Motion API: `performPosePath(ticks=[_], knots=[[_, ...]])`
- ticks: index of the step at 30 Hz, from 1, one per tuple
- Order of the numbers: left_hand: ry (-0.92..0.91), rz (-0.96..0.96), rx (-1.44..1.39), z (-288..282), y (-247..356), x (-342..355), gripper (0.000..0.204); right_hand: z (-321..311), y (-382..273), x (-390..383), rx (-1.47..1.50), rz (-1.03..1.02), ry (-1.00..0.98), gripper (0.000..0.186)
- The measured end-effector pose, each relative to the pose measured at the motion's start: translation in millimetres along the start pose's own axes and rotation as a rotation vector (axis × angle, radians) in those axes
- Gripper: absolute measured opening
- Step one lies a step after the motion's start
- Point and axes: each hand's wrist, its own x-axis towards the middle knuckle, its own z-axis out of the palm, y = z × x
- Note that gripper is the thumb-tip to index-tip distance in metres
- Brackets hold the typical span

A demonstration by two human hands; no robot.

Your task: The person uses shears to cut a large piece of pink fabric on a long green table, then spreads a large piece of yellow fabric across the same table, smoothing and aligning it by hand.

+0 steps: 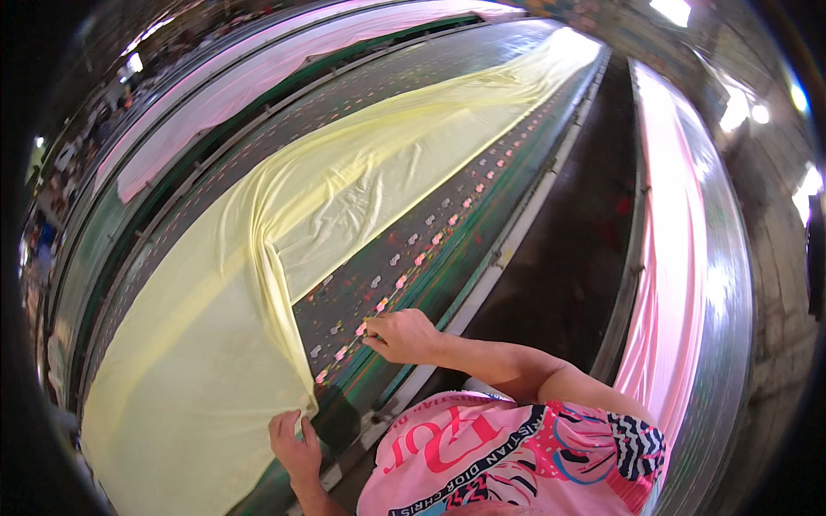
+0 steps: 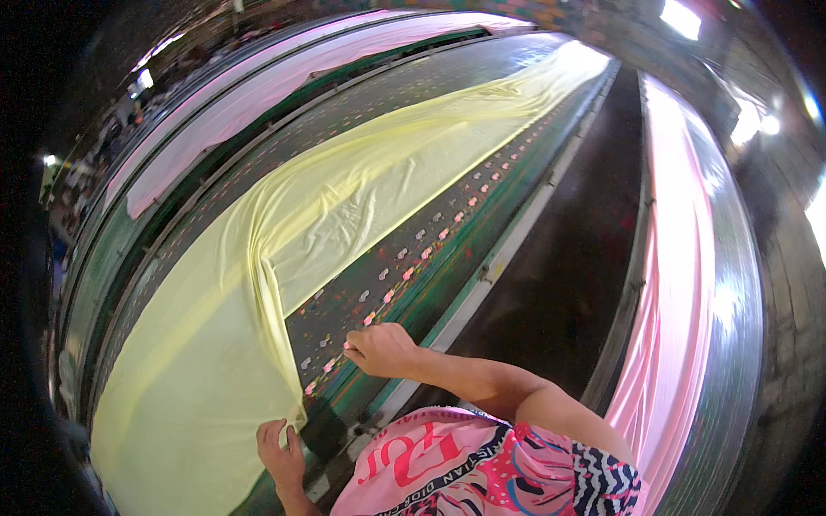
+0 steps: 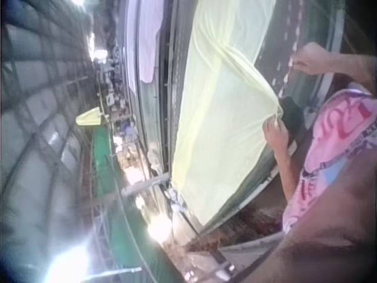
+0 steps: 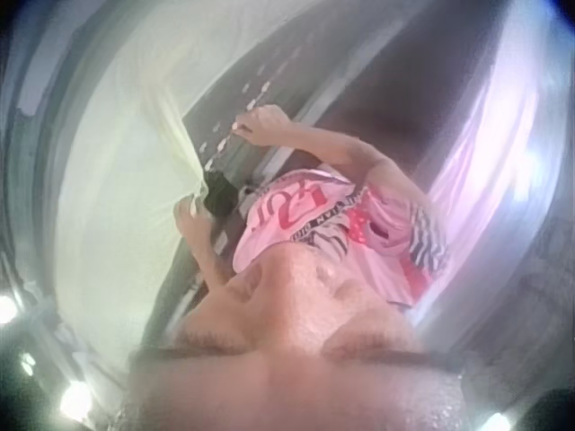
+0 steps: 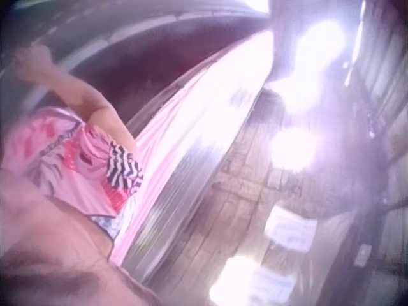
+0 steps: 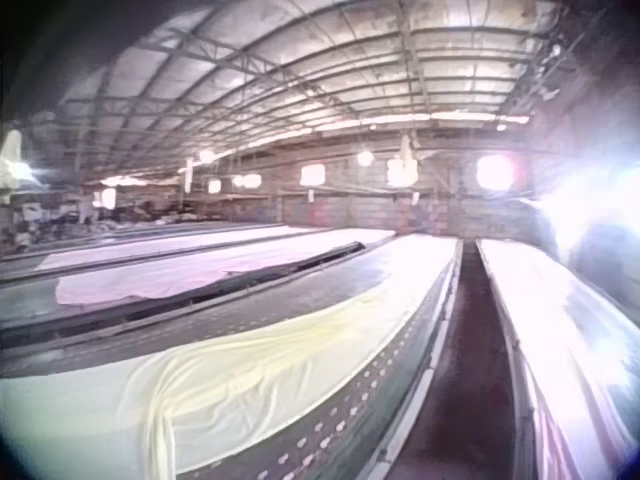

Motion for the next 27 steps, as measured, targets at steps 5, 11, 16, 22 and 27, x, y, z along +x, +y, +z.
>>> performPosePath(ticks=[5,11,16,22,27], knots=[[-0.016,0.046,-0.015,62.9,93.4,33.4,0.024,-69.9,84.4,-11.5,0.191,-0.073,0.042,0.022],[-0.138,0.043,-0.033,105.5,165.1,64.4,0.016,-121.8,154.4,-6.6,0.293,0.007,0.044,0.023],[-0.225,0.093,0.022,135.0,168.5,101.2,0.012,-128.1,175.4,-2.2,0.373,0.017,0.003,0.023],[-0.168,0.207,0.022,229.5,163.8,167.7,0.009,-149.6,199.0,-23.1,0.226,-0.242,-0.133,0.019],[-0.132,0.243,-0.074,310.0,198.4,226.7,0.008,-176.8,246.5,-23.3,0.221,-0.243,-0.125,0.018]])
